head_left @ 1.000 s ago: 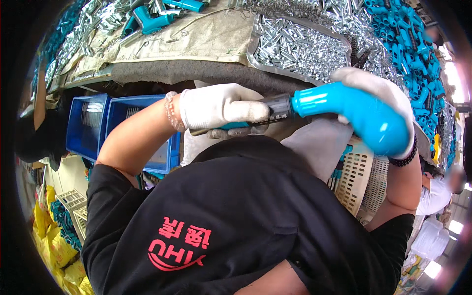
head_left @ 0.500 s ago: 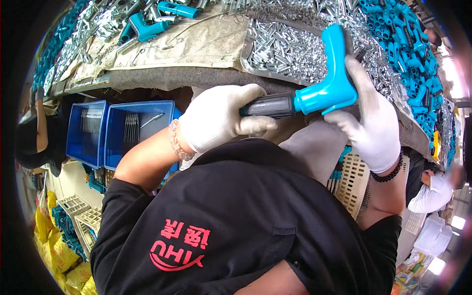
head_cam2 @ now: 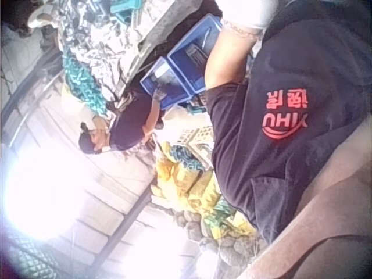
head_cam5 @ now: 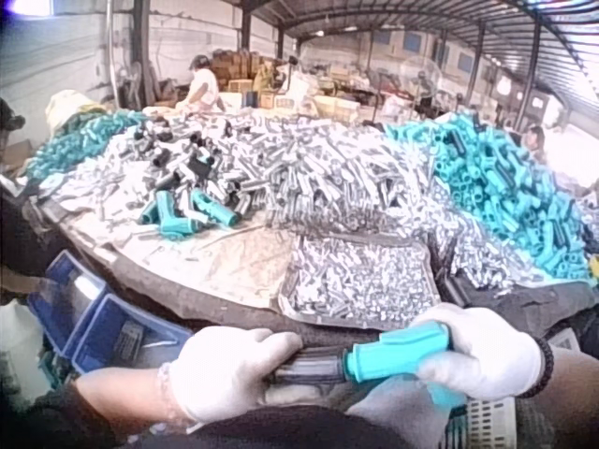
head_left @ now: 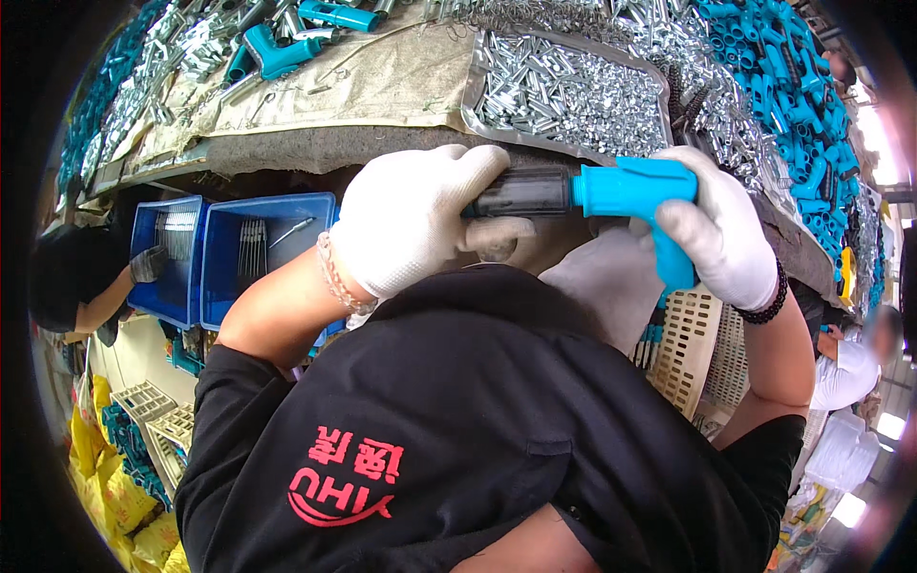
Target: Assembling mechanical components with metal tubes, springs, and plastic handles in a factory setting.
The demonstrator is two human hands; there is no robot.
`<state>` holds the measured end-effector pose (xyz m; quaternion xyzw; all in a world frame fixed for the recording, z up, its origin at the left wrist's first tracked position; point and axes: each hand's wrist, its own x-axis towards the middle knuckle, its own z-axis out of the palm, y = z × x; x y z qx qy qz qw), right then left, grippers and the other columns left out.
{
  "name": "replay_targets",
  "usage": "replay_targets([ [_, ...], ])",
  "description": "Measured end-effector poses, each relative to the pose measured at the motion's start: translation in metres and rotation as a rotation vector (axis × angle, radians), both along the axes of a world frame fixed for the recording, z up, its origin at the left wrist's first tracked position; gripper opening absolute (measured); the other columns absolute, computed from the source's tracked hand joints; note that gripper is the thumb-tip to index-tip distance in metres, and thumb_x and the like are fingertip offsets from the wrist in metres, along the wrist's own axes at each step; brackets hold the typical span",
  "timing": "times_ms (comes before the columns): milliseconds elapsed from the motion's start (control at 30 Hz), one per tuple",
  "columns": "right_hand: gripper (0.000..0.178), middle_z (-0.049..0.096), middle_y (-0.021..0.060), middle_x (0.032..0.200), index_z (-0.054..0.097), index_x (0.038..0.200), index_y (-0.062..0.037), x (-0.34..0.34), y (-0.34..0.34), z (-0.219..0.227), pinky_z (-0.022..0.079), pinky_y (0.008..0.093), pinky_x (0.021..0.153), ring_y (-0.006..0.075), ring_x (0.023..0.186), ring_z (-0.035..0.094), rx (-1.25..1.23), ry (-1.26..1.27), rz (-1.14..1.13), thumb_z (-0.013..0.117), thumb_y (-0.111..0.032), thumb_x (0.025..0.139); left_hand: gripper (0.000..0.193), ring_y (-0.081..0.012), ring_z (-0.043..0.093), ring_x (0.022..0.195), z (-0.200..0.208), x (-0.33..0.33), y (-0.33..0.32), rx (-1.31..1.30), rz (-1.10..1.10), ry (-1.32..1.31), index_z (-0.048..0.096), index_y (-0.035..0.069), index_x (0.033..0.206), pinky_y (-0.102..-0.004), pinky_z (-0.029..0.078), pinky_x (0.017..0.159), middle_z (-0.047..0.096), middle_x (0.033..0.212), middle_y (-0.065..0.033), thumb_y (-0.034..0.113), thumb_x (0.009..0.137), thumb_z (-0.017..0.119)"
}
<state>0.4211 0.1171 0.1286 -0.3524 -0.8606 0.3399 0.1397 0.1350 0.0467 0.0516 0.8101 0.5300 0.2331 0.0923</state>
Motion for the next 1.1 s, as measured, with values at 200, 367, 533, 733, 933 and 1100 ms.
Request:
replay_targets([
  [200, 0.044, 0.068, 0.0082, 0.093, 0.063, 0.125, 0.0009, -0.013, 0.004, 0.009, 0.052, 0.0280, 0.071, 0.0131, 0.079, 0.063, -0.370, 0.254, -0.313, 0.054, -0.034, 0.101, 0.060, -0.0269, 0.070, 0.089, -0.013, -0.001, 0.001, -0.329, -0.065, -0.450, 0.061, 0.000, 0.117, -0.0364, 0.054, 0.079, 0.068, 0.097, -0.0203, 0.046, 0.082, 0.078],
  [367, 0.034, 0.069, 0.0073, 0.095, 0.061, 0.125, 0.0032, -0.004, -0.010, -0.005, 0.052, 0.0263, 0.070, 0.0121, 0.075, 0.063, 0.027, 0.343, -0.223, 0.061, -0.014, 0.096, 0.059, -0.0160, 0.064, 0.085, -0.011, 0.002, 0.002, -0.444, -0.026, -0.620, 0.062, -0.001, 0.115, -0.0348, 0.053, 0.079, 0.067, 0.090, -0.0188, 0.048, 0.084, 0.077],
  [533, 0.027, 0.066, 0.0115, 0.081, 0.067, 0.097, 0.0027, 0.007, -0.009, -0.005, 0.047, 0.0327, 0.062, 0.0178, 0.067, 0.060, 0.454, 0.094, -0.321, 0.065, -0.024, 0.097, 0.059, -0.0157, 0.065, 0.083, -0.013, 0.001, 0.002, -0.323, -0.061, -0.447, 0.063, 0.000, 0.113, -0.0341, 0.053, 0.077, 0.067, 0.088, -0.0170, 0.047, 0.082, 0.079],
  [733, 0.031, 0.067, 0.0154, 0.096, 0.066, 0.086, -0.0012, -0.005, -0.018, -0.011, 0.049, 0.0386, 0.077, 0.0275, 0.086, 0.063, 0.118, 0.813, -0.271, 0.062, -0.030, 0.099, 0.050, -0.0162, 0.065, 0.083, -0.002, -0.014, 0.005, -0.663, -0.191, -0.760, 0.066, 0.001, 0.111, -0.0326, 0.052, 0.076, 0.069, 0.088, -0.0092, 0.042, 0.084, 0.077],
  [933, 0.050, 0.056, 0.0238, 0.139, 0.049, 0.137, 0.0128, 0.007, 0.005, -0.029, 0.037, 0.0379, 0.112, 0.0301, 0.131, 0.054, 0.166, 0.557, -0.191, 0.045, -0.022, 0.102, 0.075, -0.0370, 0.068, 0.099, -0.010, 0.010, 0.006, -0.602, -0.399, -0.186, 0.059, 0.000, 0.122, -0.0416, 0.053, 0.084, 0.070, 0.100, -0.0228, 0.045, 0.070, 0.087],
  [1100, 0.042, 0.061, 0.0187, 0.128, 0.058, 0.125, 0.0063, -0.017, -0.021, -0.010, 0.039, 0.0414, 0.110, 0.0315, 0.126, 0.055, 0.172, 0.540, 0.009, 0.046, -0.022, 0.097, 0.044, -0.0305, 0.071, 0.094, -0.016, -0.005, 0.020, -0.372, -0.173, -0.147, 0.064, 0.003, 0.115, -0.0372, 0.055, 0.085, 0.071, 0.099, -0.0169, 0.018, 0.077, 0.078],
])
